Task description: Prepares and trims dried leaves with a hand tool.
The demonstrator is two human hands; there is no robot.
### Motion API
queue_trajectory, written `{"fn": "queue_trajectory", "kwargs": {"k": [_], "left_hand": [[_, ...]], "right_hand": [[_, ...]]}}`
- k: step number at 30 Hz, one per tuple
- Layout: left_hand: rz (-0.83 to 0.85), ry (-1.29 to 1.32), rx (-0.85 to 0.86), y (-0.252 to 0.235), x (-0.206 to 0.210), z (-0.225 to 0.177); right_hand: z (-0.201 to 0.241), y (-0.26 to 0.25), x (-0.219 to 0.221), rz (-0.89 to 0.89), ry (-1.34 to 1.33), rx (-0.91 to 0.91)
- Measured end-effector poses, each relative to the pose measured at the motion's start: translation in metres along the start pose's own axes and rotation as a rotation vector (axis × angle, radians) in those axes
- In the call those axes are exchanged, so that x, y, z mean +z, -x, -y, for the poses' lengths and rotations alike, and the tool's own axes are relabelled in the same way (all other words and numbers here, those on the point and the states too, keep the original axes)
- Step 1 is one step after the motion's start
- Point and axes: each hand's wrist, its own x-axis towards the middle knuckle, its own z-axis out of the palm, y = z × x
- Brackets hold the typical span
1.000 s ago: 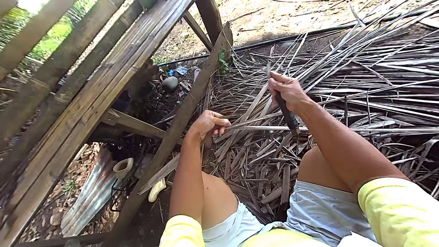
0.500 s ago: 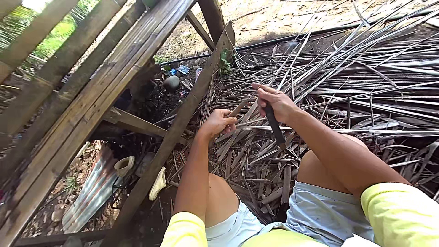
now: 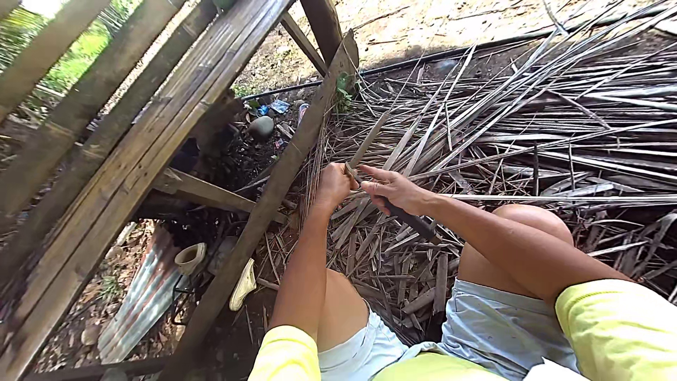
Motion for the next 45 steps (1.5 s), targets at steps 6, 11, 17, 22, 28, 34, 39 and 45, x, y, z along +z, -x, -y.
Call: {"fn": "queue_trajectory", "kwargs": {"k": [6,11,17,22,28,34,39,45], "left_hand": [[-0.078,-0.104,0.052,0.005,0.009,-0.003],[-0.135,-0.278,0.069,0.012,0.015,-0.009],[-0.144,-0.308,0.099,0.013,0.021,-0.009],[-0.12,-0.144,0.074,0.002,0.009,-0.004],[-0.064,-0.141,0.067,0.004,-0.002,0.0],[-0.01,-0.256,0.021,0.014,-0.001,-0.01],[0.023,-0.236,-0.02,0.019,-0.013,-0.006],[0.048,-0.073,-0.09,0.009,-0.016,0.005]], "right_hand": [[-0.007,-0.009,-0.006,-0.032,-0.017,-0.033],[-0.005,-0.014,-0.006,-0.065,-0.022,-0.014],[-0.012,-0.029,-0.011,-0.191,0.174,-0.119],[-0.006,-0.025,-0.012,-0.195,0.617,-0.17],[-0.013,-0.023,-0.019,-0.147,0.807,-0.158],[-0.006,-0.037,-0.044,-0.335,0.667,-0.129],[0.006,-0.044,-0.091,-0.658,0.264,-0.112],[0.004,-0.018,-0.037,-0.39,0.296,-0.172]]}}
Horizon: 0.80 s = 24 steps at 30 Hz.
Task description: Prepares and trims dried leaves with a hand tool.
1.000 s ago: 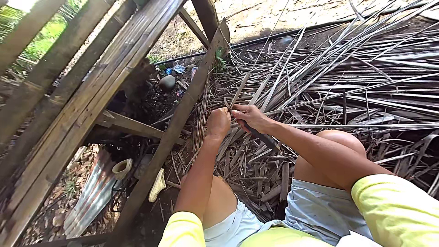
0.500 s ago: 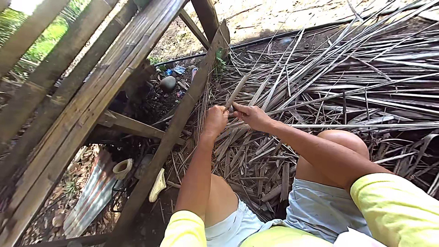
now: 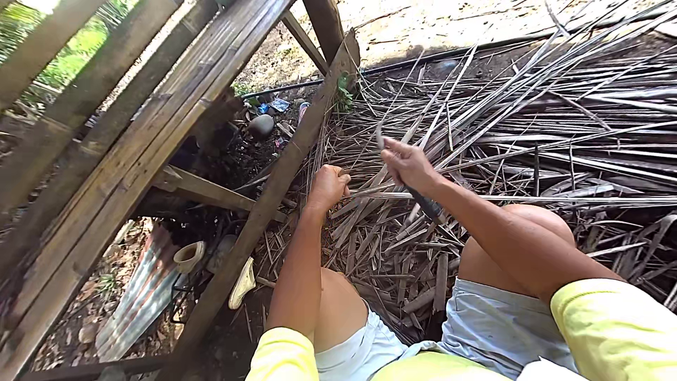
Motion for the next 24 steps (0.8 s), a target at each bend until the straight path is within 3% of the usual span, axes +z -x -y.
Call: {"fn": "queue_trajectory", "kwargs": {"k": [3,7,11,15,19,24], "left_hand": [[0.061,0.249,-0.043,-0.002,0.002,-0.004],[0.153,0.471,-0.023,0.0,-0.002,-0.004],[0.199,0.49,0.026,0.004,-0.004,-0.002],[0.234,0.436,0.033,0.013,-0.008,-0.002],[0.159,0.226,0.025,0.013,-0.006,-0.003],[-0.047,-0.178,0.034,0.004,0.009,-0.009]], "right_hand": [[-0.006,0.014,0.025,0.214,-0.035,0.031],[-0.01,0.008,0.02,0.2,-0.094,-0.025],[-0.009,0.003,0.003,0.109,-0.173,-0.035],[-0.008,-0.011,-0.03,-0.115,-0.296,0.05],[-0.007,-0.017,-0.035,-0.304,-0.305,0.078],[-0.003,0.016,0.013,0.144,-0.112,0.083]]}}
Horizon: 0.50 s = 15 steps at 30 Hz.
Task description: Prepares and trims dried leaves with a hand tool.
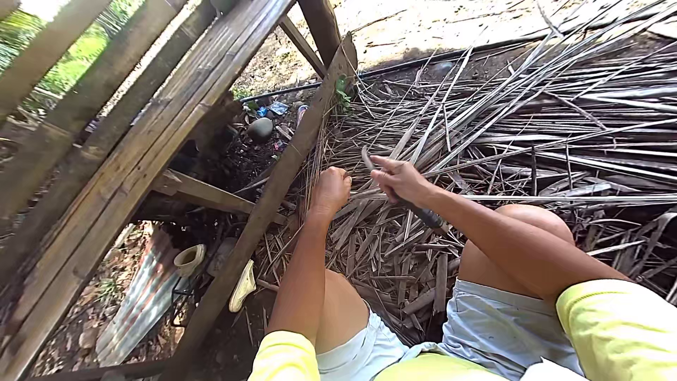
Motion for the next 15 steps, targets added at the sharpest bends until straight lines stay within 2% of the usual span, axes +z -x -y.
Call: {"fn": "queue_trajectory", "kwargs": {"k": [1,3,7,11,15], "left_hand": [[-0.015,-0.063,-0.004,0.003,0.003,-0.006],[-0.025,-0.164,-0.007,0.01,0.007,-0.017],[-0.037,-0.239,0.013,0.019,0.006,-0.027],[-0.032,-0.208,0.056,0.019,0.004,-0.028],[-0.017,-0.208,0.064,0.024,-0.002,-0.025]], "right_hand": [[-0.003,0.001,0.007,0.067,0.029,0.011],[-0.006,-0.002,0.013,0.09,0.074,0.028],[-0.003,-0.013,-0.004,-0.07,-0.063,0.046],[0.002,-0.021,-0.025,-0.14,-0.223,0.057],[0.001,-0.035,-0.06,-0.389,-0.241,0.083]]}}
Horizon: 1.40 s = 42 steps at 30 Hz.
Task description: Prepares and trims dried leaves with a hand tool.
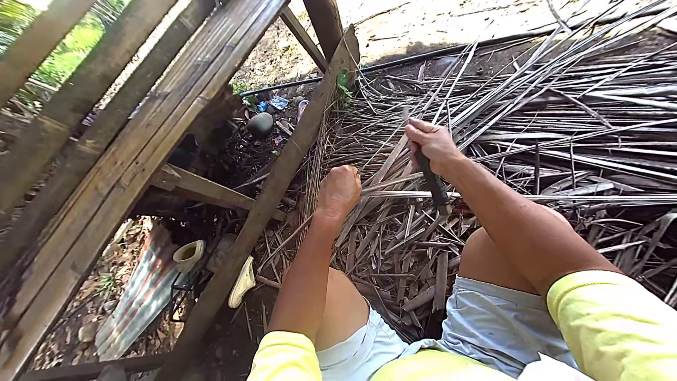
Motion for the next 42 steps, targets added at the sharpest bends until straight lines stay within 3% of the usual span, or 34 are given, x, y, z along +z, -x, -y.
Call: {"fn": "queue_trajectory", "kwargs": {"k": [2,4,9,11,15,19,21,26,30,42], "left_hand": [[-0.002,0.01,-0.013,0.001,-0.003,0.008],[-0.015,0.026,-0.054,-0.003,-0.003,0.016],[0.004,0.098,-0.013,-0.021,0.013,0.022],[0.018,0.139,0.055,-0.023,0.018,0.019],[0.069,0.223,0.009,-0.022,0.009,0.026],[0.125,0.31,-0.041,-0.02,0.002,0.046],[0.118,0.321,-0.065,-0.02,0.001,0.048],[0.084,0.348,-0.115,-0.029,0.008,0.038],[0.031,0.414,-0.099,-0.028,0.01,0.022],[-0.107,0.16,0.037,-0.021,0.023,0.009]], "right_hand": [[0.005,-0.013,-0.02,-0.144,-0.038,-0.04],[0.015,-0.007,-0.024,-0.173,-0.067,-0.069],[0.005,0.048,0.02,0.312,-0.053,0.062],[-0.005,0.051,0.033,0.378,-0.138,0.121],[-0.001,0.027,0.019,0.276,-0.209,0.073],[0.013,0.011,-0.005,0.036,-0.258,0.031],[0.016,0.018,-0.003,0.041,-0.24,0.014],[0.003,0.063,0.033,0.48,-0.062,0.03],[-0.013,0.073,0.054,0.661,-0.002,0.089],[-0.019,0.058,0.054,0.537,0.022,0.063]]}}
